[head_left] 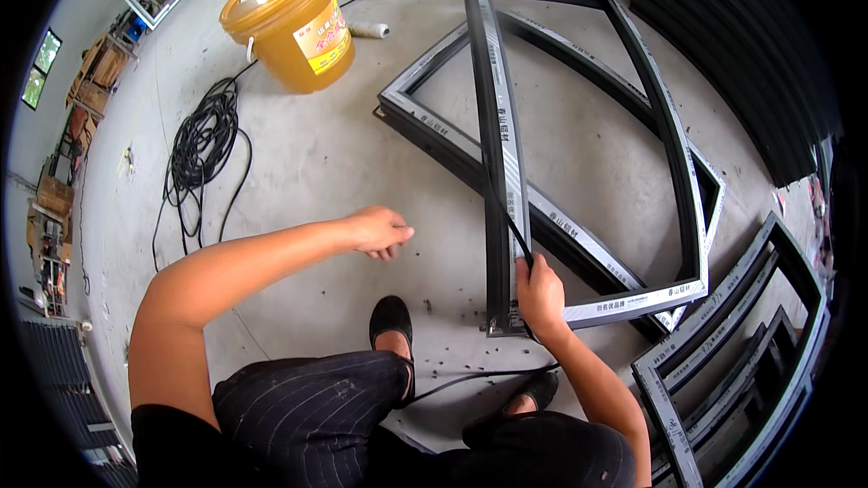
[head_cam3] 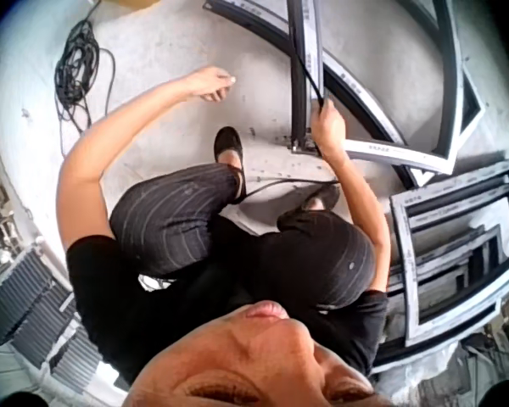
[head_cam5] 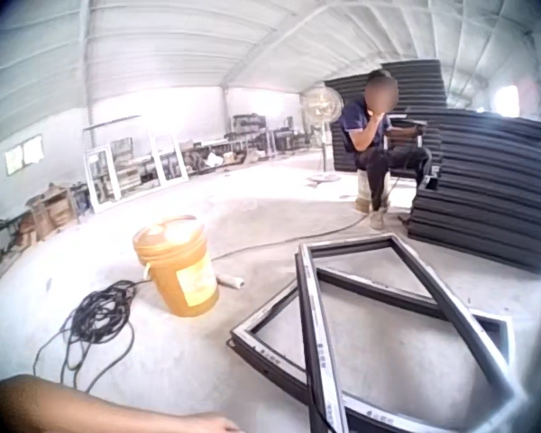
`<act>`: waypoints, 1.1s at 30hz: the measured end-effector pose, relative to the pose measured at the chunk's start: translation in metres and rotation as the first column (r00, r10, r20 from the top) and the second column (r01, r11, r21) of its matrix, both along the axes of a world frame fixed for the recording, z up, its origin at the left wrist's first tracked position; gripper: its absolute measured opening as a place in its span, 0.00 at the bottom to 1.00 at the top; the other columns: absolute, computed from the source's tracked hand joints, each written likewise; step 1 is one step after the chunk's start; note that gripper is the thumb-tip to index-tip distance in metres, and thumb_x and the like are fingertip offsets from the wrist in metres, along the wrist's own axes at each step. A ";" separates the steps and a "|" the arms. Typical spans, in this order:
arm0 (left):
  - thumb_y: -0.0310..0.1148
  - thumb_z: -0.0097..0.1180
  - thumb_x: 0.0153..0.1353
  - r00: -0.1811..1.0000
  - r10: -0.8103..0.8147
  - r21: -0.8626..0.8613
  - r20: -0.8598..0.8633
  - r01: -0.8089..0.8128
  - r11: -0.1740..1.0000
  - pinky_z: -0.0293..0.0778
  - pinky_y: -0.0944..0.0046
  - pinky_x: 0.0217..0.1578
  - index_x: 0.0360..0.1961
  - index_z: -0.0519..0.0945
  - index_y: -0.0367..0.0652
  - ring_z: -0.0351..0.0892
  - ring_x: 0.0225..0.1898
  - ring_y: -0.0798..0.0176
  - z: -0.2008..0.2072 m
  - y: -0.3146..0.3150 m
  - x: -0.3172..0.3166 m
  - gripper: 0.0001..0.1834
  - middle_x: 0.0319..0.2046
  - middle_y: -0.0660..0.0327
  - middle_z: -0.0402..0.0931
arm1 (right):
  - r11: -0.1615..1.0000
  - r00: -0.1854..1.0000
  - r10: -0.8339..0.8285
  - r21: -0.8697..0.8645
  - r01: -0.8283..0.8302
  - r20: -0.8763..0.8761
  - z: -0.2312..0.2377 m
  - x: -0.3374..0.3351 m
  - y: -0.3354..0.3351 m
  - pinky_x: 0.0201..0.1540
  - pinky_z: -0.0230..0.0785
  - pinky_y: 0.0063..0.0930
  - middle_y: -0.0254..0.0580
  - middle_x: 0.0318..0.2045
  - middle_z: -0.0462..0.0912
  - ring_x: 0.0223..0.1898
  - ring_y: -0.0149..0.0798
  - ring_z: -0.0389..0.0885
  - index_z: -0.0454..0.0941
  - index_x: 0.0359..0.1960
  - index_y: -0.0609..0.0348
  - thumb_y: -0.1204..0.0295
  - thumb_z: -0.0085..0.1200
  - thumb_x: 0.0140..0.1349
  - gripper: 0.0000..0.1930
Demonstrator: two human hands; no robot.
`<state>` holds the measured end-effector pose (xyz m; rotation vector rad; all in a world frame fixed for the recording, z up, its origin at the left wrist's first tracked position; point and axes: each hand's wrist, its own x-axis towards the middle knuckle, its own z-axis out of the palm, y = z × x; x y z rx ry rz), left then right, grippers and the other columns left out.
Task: The person assembles metal window frames on a concrete floor, using pliers to trim and insert rubber gaskets into the frame channels and then moving the frames into a stack.
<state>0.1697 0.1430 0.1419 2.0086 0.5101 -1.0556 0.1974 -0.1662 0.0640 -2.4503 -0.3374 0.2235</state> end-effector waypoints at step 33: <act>0.43 0.56 0.64 0.576 0.786 -0.308 0.227 -0.723 0.619 0.81 0.58 0.28 0.35 0.79 0.31 0.82 0.29 0.59 -0.163 -0.085 0.145 0.20 0.32 0.54 0.81 | 0.687 0.191 0.626 0.650 0.323 -0.756 0.013 -0.122 -0.093 0.52 0.68 0.26 0.41 0.35 0.81 0.42 0.33 0.79 0.75 0.46 0.70 0.67 0.47 0.70 0.15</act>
